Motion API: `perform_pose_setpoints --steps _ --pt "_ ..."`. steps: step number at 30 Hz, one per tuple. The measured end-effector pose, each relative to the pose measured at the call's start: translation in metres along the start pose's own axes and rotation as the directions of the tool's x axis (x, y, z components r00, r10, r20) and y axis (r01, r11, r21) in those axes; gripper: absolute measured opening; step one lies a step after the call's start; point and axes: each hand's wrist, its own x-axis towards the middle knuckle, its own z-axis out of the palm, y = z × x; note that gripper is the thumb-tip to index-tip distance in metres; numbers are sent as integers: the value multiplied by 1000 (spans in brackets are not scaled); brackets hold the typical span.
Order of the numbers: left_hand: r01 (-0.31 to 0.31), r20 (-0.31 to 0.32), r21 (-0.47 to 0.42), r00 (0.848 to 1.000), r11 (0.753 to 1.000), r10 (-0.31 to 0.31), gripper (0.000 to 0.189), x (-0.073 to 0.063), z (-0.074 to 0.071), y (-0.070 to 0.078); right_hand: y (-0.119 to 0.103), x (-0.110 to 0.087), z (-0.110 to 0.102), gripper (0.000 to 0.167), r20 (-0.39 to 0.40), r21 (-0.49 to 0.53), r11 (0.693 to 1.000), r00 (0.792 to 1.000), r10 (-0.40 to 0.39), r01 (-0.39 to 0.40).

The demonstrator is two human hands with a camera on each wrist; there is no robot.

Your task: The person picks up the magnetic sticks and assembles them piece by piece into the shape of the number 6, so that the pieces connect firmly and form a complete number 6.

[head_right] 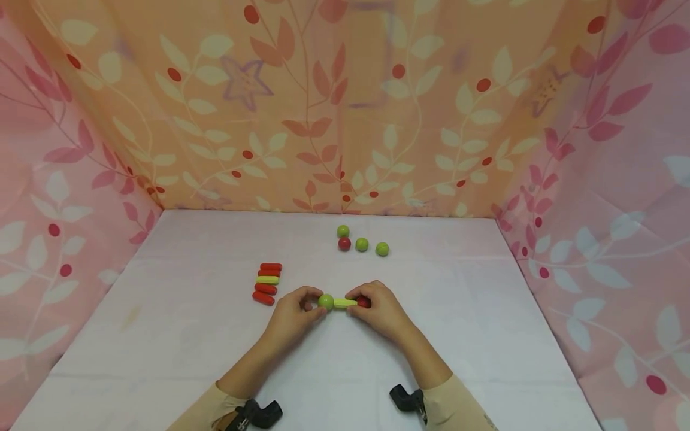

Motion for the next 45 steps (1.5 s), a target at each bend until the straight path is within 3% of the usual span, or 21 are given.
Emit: perform_pose_setpoints --steps 10,18,21,25,27,30,33,34,37,45 --pt "-9 -14 -5 1000 1000 9 30 1 1 -2 -14 6 -6 20 88 8 999 995 37 -38" --pt "23 17 6 1000 1000 -23 34 0 -6 3 -13 7 -2 19 60 -20 999 997 44 -43" --pt "54 30 -13 998 998 -53 36 0 -20 8 -11 7 0 18 53 -27 998 997 50 -49" --pt "55 8 -23 998 998 -55 30 11 -56 8 -11 7 1 18 49 -7 998 996 68 -67" --pt "61 6 -43 998 997 -61 29 22 -78 2 -11 7 0 19 52 2 997 996 73 -73" --pt "49 2 13 999 999 -50 30 41 -107 -14 -11 8 0 19 56 13 997 996 75 -76" --pt "53 32 100 998 994 -56 35 57 -126 -29 -9 9 -1 18 61 18 997 995 75 -76" --pt "39 30 157 999 987 -44 35 61 -130 -34 -9 9 -1 18 66 24 996 995 81 -82" --pt "38 72 193 996 981 -53 36 70 -137 -45 -10 12 -3 17 90 70 992 991 100 -106" --pt "48 177 172 981 984 -78 30 85 -144 -61 -15 27 -12 16 135 123 979 980 146 -163"
